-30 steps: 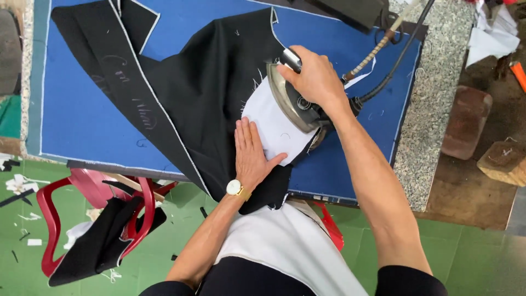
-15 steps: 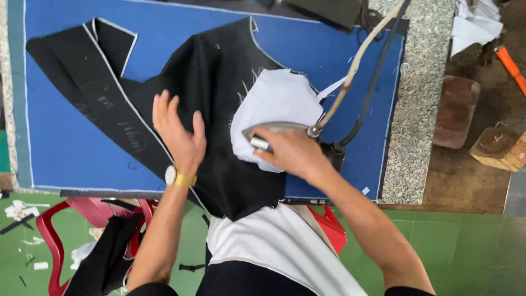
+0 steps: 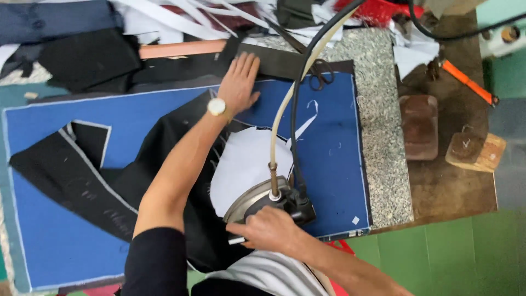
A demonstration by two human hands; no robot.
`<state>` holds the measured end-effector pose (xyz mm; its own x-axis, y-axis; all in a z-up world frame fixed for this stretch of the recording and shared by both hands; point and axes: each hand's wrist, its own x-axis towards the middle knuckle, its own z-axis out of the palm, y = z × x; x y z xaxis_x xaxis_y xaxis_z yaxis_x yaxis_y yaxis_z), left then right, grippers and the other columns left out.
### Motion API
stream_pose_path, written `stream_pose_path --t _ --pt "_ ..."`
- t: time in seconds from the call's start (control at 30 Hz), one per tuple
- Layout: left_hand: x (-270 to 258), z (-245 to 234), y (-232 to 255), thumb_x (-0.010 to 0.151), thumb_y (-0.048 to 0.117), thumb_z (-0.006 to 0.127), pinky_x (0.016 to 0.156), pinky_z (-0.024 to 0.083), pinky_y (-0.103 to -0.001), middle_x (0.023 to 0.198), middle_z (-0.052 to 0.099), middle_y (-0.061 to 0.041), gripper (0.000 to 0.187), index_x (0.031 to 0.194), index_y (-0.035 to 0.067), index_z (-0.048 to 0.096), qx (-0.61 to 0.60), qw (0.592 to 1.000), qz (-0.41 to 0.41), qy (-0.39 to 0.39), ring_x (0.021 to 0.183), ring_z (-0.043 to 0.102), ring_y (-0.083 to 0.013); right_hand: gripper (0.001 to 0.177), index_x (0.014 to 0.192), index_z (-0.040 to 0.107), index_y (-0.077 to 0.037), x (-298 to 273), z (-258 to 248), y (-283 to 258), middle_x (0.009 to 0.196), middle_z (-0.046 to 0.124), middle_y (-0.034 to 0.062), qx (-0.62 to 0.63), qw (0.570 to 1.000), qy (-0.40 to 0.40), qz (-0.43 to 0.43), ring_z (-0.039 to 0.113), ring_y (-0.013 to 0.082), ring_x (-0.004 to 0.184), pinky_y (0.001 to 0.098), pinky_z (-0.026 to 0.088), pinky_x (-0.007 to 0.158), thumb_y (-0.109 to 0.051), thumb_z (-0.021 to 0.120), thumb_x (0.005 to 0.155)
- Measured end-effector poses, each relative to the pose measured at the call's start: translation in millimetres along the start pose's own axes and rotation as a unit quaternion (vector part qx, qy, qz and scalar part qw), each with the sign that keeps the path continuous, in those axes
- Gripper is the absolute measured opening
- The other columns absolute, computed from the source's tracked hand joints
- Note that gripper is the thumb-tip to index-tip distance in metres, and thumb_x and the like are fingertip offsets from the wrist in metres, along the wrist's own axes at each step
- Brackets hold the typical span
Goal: The person irons a black fabric piece on a blue work surface using a steam iron and a white pressing cloth. They repeatedly place the cloth over the fabric, press with the iron, and reposition the cloth to cover different areas.
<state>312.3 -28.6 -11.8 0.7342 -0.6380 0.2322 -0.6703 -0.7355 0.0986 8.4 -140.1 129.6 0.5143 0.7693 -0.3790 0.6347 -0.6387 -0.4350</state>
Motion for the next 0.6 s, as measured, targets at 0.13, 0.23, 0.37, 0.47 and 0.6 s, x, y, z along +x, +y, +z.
stream_pose_path --t 0.13,0.23,0.37,0.47,0.6 --pt "69.4 36.4 -9.4 0.077 0.056 0.075 0.112 0.03 -0.048 0.156 0.035 -0.021 0.109 0.159 0.003 0.028 0.049 0.989 0.038 -0.133 0.139 0.033 -0.0388 0.046 0.114 0.066 -0.025 -3.5 15.4 -1.9 0.049 0.056 0.0022 0.014 0.993 0.118 0.001 0.057 0.0285 0.039 0.0412 0.04 0.034 -0.013 0.072 0.07" --pt "83.4 56.5 -12.4 0.067 0.059 0.08 0.099 0.037 -0.046 0.134 0.051 -0.018 0.101 0.145 0.005 0.045 0.084 0.99 0.057 -0.1 0.119 0.045 -0.0372 0.049 0.111 0.066 -0.023 -2.1 21.9 -2.4 0.045 0.05 0.0004 0.011 0.989 0.145 -0.007 0.049 0.0259 0.031 0.039 0.031 0.03 0.0 0.061 0.069" --pt "73.7 53.4 -6.9 0.059 0.077 0.079 0.098 0.039 -0.048 0.123 0.055 -0.017 0.103 0.128 0.003 0.061 0.115 0.984 0.008 -0.135 0.114 0.046 -0.0375 0.045 0.118 0.065 -0.023 -0.3 16.7 -5.0 0.048 0.057 0.0011 0.009 0.994 0.106 -0.026 0.059 0.0296 0.037 0.0416 0.039 0.032 -0.004 0.06 0.078" --pt "28.8 3.5 -6.0 0.056 0.074 0.078 0.081 0.043 -0.044 0.106 0.054 -0.016 0.091 0.11 0.002 0.06 0.077 0.996 -0.003 -0.046 0.099 0.047 -0.0338 0.045 0.112 0.065 -0.026 -1.3 27.1 -4.5 0.047 0.057 0.0006 -0.014 0.99 0.133 -0.041 0.058 0.0278 0.036 0.0408 0.039 0.032 -0.006 0.061 0.071" --pt "-47.3 -82.1 -10.5 0.063 0.058 0.084 0.083 0.045 -0.047 0.107 0.054 -0.02 0.077 0.105 -0.001 0.056 -0.061 0.992 -0.1 -0.055 0.094 0.049 -0.0364 0.049 0.114 0.061 -0.022 -0.5 37.1 0.7 0.045 0.055 0.0007 -0.033 0.991 0.077 -0.105 0.055 0.0268 0.034 0.0424 0.036 0.033 0.0 0.061 0.07"
